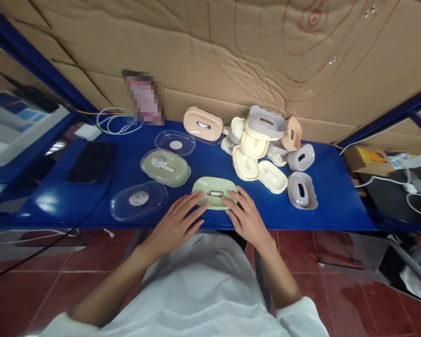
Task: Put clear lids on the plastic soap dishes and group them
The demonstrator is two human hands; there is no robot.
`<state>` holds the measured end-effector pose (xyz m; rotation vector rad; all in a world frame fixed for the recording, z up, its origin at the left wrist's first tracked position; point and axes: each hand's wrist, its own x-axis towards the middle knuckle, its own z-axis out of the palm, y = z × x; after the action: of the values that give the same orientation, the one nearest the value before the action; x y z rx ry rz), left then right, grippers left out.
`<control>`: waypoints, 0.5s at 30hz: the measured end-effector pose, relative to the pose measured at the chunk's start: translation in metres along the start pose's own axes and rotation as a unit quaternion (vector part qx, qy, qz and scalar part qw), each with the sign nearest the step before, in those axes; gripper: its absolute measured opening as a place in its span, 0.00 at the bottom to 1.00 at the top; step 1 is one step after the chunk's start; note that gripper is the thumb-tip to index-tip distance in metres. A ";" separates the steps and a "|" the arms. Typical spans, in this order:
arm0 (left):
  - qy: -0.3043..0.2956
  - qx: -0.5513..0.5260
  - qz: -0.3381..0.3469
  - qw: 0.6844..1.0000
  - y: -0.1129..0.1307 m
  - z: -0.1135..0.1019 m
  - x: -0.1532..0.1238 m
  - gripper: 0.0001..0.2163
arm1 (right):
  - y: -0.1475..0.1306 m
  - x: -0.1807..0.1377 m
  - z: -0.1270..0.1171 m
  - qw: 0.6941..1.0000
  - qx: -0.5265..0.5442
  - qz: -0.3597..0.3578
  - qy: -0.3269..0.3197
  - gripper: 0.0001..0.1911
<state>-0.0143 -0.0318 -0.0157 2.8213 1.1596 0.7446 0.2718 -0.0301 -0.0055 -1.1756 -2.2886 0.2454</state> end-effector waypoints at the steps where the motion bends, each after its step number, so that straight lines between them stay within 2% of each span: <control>1: -0.004 -0.001 0.001 1.000 0.001 0.000 0.000 0.24 | 0.002 0.000 -0.001 1.000 0.002 0.006 -0.001 0.27; 8: -0.013 -0.010 -0.016 1.000 0.004 0.000 0.005 0.27 | 0.008 -0.001 -0.001 1.000 -0.005 0.024 -0.001 0.27; 15: -0.001 -0.016 -0.018 1.000 0.005 -0.002 0.017 0.25 | 0.009 -0.003 -0.001 0.999 0.001 0.049 0.013 0.22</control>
<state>-0.0009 -0.0244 -0.0058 2.7672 1.1850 0.7494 0.2800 -0.0273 -0.0093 -1.2852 -2.2105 0.2685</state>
